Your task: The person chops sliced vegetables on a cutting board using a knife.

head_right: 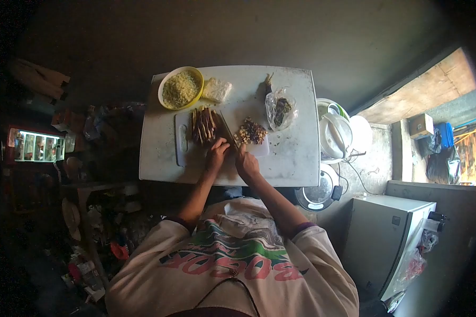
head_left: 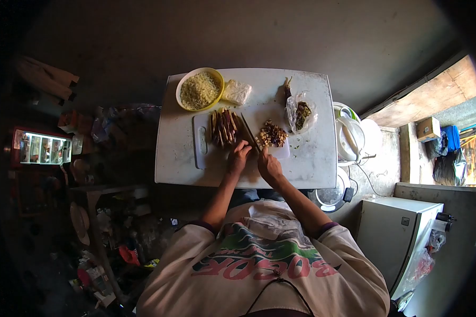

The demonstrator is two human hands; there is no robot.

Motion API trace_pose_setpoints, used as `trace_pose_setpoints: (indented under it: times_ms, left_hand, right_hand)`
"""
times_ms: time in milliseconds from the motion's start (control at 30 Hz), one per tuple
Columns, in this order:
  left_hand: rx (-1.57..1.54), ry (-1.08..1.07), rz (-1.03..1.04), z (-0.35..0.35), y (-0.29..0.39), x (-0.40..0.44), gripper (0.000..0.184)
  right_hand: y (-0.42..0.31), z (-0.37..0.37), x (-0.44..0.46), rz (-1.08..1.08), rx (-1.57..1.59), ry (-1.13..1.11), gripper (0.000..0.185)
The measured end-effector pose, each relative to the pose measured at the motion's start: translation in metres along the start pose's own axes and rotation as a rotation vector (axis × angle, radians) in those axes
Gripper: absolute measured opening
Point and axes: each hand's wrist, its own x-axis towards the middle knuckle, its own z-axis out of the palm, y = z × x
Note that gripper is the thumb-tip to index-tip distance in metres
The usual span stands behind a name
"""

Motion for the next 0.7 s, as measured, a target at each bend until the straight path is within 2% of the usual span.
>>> trace_pose_setpoints:
  times_ms: [67, 100, 167, 233, 333, 433, 500, 567, 633, 700]
  left_hand:
    - [-0.009, -0.008, -0.002, -0.001, 0.002, 0.0, 0.015]
    - [-0.014, -0.01, -0.006, -0.003, 0.002, 0.002, 0.016]
    - [0.018, -0.006, 0.03, -0.008, 0.002, 0.001, 0.017]
    - [0.04, 0.0, 0.061, -0.01, 0.007, 0.001, 0.019]
    - [-0.069, 0.022, -0.003, -0.02, 0.022, 0.0, 0.014]
    - [-0.026, 0.07, -0.026, -0.024, 0.03, 0.001, 0.015]
    - [-0.049, 0.023, -0.053, -0.02, 0.024, 0.0, 0.019]
    - [-0.002, 0.033, -0.046, -0.016, 0.018, -0.002, 0.019]
    - [0.048, 0.044, -0.036, -0.012, 0.012, -0.005, 0.019]
    - [0.076, 0.058, -0.006, -0.008, 0.008, -0.007, 0.027]
  right_hand:
    - [0.027, 0.026, 0.019, -0.194, -0.092, 0.143, 0.019]
    - [0.034, 0.028, 0.03, -0.197, -0.088, 0.149, 0.019]
    - [0.044, 0.029, 0.043, -0.087, -0.105, -0.008, 0.022]
    - [0.034, 0.01, 0.037, -0.15, -0.087, 0.046, 0.024]
    - [0.027, -0.003, 0.02, -0.185, -0.032, 0.115, 0.026]
    - [0.003, -0.02, 0.0, -0.185, -0.057, 0.081, 0.028]
    - [-0.007, -0.025, -0.009, -0.085, -0.004, -0.035, 0.028]
    - [-0.012, -0.023, -0.017, -0.1, -0.008, 0.026, 0.023]
    - [-0.01, -0.013, -0.017, 0.016, 0.023, -0.085, 0.026]
    - [-0.007, -0.005, -0.015, -0.017, 0.032, -0.053, 0.027]
